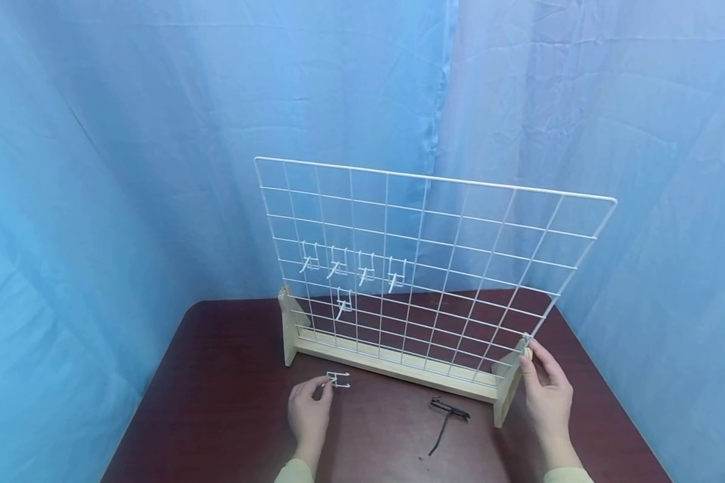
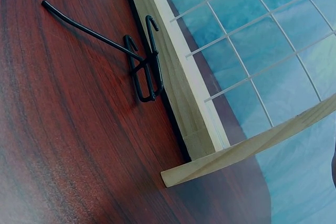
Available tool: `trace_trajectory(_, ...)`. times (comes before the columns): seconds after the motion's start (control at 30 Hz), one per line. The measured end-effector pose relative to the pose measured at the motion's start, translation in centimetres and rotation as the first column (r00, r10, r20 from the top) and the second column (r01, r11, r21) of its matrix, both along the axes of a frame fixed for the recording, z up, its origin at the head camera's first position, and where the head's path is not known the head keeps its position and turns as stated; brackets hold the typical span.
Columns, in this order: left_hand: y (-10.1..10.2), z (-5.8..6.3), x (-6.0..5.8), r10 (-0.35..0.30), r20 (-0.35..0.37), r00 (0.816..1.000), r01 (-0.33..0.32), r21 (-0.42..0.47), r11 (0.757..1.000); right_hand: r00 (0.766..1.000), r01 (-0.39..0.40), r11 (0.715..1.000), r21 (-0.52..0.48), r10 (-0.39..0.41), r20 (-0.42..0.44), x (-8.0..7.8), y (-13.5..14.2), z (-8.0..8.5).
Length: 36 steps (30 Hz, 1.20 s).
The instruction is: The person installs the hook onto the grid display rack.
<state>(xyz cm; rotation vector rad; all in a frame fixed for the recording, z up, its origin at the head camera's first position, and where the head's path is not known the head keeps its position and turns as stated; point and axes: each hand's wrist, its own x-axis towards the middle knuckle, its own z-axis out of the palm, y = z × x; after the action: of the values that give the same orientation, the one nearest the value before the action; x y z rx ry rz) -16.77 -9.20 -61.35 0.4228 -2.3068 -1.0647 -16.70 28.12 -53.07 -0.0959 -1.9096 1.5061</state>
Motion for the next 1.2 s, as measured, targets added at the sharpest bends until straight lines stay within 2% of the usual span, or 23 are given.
trace_trajectory(0.17, 0.7, 0.6, -0.1, -0.008, 0.028, 1.0, 0.006, 0.05, 0.999, 1.0, -0.006, 1.0, -0.014, 0.006, 0.003, -0.2, 0.2, -0.3)
trace_trajectory(0.33, 1.5, 1.2, -0.3, -0.016, 0.05, 0.999, 0.011, 0.099, 0.995, 0.999, -0.033, 0.999, -0.021, 0.032, -0.031, 0.6, -0.7, 1.3)
trace_trajectory(0.4, 1.7, 1.5, -0.4, -0.021, 0.021, 1.0, 0.018, 0.105, 0.994, 0.999, -0.031, 0.999, -0.014, 0.031, -0.034, 0.6, -0.7, 1.4)
trace_trajectory(0.53, 2.2, 2.0, -0.6, -0.029, -0.068, 0.997, 0.035, 0.099, 0.994, 0.999, -0.028, 0.999, -0.04, 0.027, -0.028, 0.1, -0.1, 0.2)
trace_trajectory(0.7, 2.9, 2.9, -0.8, -0.055, -0.197, 0.979, 0.076, 0.102, 0.992, 1.0, -0.004, 0.999, -0.032, 0.004, -0.008, -0.3, 0.2, -0.4)
trace_trajectory(0.77, 3.1, 3.3, -0.9, -0.064, -0.233, 0.97, 0.092, 0.108, 0.99, 0.999, -0.023, 0.999, -0.047, 0.022, -0.028, 0.0, -0.1, 0.2)
trace_trajectory(0.93, 3.6, 4.4, -1.2, -0.064, -0.267, 0.961, 0.099, 0.119, 0.988, 0.999, -0.034, 0.999, -0.042, 0.033, -0.04, 1.0, -1.3, 2.3)
trace_trajectory(1.2, 4.0, 5.9, -1.7, -0.07, -0.35, 0.934, 0.113, 0.105, 0.988, 0.999, -0.011, 1.0, -0.008, 0.011, -0.033, 1.0, -1.3, 2.3)
